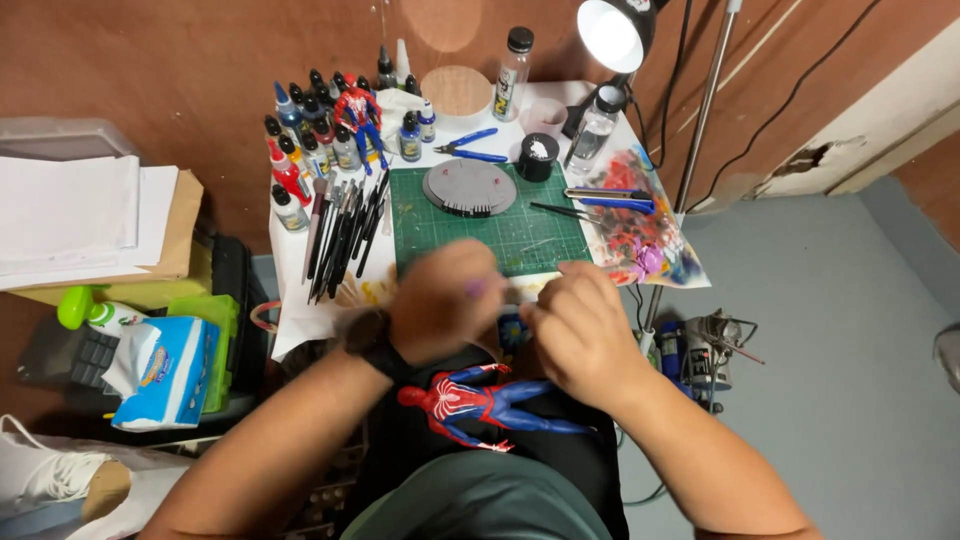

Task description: Assembling a Spider-Man action figure and applying small detail strips to its joints at a hobby workbench.

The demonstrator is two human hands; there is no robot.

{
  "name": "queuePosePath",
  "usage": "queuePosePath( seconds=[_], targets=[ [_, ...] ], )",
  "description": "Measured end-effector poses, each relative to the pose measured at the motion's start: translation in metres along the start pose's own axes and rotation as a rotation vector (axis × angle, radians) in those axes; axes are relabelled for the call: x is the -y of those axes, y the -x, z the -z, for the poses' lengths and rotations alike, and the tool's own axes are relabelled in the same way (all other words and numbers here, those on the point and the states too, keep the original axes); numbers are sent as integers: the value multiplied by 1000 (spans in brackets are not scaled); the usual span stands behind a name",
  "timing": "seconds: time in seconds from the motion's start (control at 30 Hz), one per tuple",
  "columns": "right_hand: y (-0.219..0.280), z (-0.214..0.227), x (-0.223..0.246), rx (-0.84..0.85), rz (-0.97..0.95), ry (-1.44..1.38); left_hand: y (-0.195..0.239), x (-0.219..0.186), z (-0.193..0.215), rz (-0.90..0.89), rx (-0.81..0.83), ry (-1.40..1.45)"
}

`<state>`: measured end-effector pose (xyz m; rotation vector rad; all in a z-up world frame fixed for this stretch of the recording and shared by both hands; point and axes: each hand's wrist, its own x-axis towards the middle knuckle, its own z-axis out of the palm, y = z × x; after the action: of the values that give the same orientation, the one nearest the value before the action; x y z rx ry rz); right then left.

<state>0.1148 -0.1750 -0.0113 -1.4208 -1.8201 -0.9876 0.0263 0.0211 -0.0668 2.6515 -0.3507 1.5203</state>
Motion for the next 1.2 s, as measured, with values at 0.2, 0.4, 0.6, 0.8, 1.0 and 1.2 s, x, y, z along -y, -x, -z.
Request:
queuePosePath(
  seconds=[0.2,0.4,0.6,0.8,1.0,1.2],
  targets=[
    [19,53,-15,54,-193,-322,39,56,-37,297,-170,-491],
    [107,68,-27,-364,-595,-519,79,75,-48,299,125,-455],
    [218,68,-8,-541,-1183,-614,21,12,-6,434,195,-248],
    [267,65,10,-533,-1354,-649,6,-106,-46,436,903,334],
    [260,70,19,-594,-1338,-818,53,-132,-123,326,1058,194],
    [258,71,14,-688,-1287,-824,32,-119,-106,557,1189,453]
  ],
)
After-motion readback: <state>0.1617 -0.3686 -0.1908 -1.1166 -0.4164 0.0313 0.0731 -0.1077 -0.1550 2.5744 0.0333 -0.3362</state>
